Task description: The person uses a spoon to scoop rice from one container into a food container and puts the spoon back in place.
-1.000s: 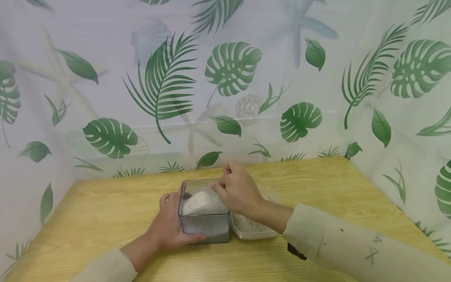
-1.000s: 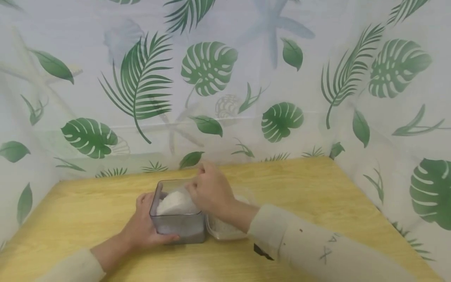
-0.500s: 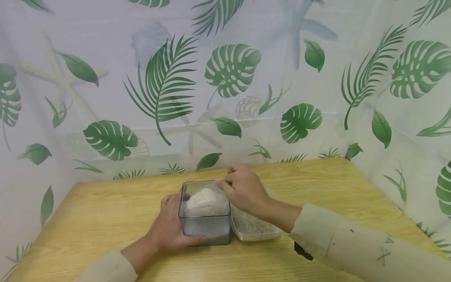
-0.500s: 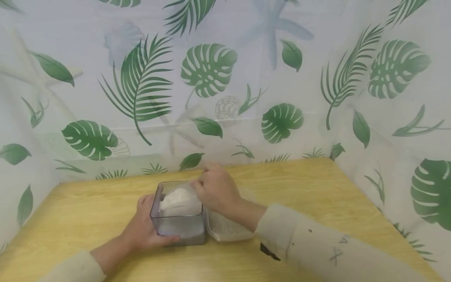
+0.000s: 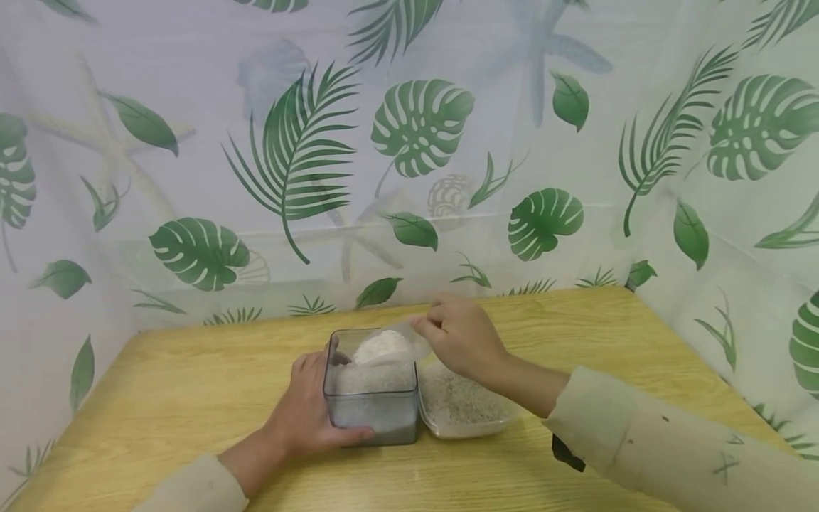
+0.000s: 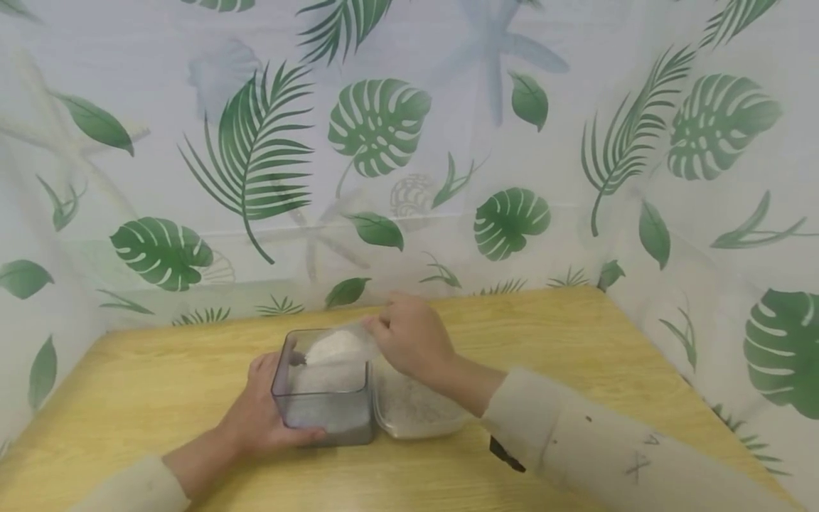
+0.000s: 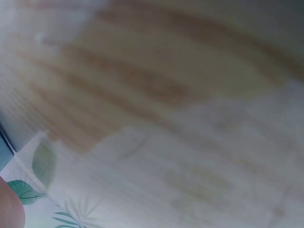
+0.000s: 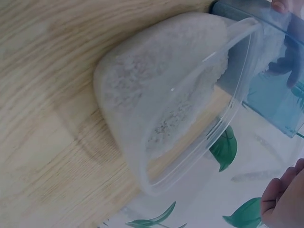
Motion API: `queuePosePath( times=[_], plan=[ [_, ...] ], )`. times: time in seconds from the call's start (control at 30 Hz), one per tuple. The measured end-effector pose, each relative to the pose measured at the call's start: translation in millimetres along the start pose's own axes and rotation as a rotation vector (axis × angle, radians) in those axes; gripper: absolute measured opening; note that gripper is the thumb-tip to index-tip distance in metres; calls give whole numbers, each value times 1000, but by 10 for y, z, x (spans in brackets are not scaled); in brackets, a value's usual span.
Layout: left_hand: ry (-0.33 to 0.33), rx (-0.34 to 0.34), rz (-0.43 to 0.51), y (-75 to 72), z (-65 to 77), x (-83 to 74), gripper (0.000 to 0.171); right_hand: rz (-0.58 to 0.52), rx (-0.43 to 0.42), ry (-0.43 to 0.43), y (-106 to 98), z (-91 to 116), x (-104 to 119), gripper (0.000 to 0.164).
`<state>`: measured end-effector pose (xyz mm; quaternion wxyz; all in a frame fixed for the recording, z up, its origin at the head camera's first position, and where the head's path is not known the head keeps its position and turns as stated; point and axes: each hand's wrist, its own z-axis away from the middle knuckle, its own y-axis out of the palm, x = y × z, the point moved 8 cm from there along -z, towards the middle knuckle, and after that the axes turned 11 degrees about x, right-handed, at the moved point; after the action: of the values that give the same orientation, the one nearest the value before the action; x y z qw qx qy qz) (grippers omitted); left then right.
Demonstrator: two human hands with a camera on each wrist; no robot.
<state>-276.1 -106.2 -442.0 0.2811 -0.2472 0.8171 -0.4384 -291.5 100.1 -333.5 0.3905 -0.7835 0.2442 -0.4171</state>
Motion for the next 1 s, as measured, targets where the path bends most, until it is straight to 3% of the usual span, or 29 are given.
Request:
queuePosePath(
  times=[0.5,1.0],
  plan=[
    [-6,15,6,11,-1,5,132,45,-54,33,-311,142,-234,57],
    [-16,12,28,12,-1,-11,133,56,-65,128,-521,491,-751,59]
  ],
)
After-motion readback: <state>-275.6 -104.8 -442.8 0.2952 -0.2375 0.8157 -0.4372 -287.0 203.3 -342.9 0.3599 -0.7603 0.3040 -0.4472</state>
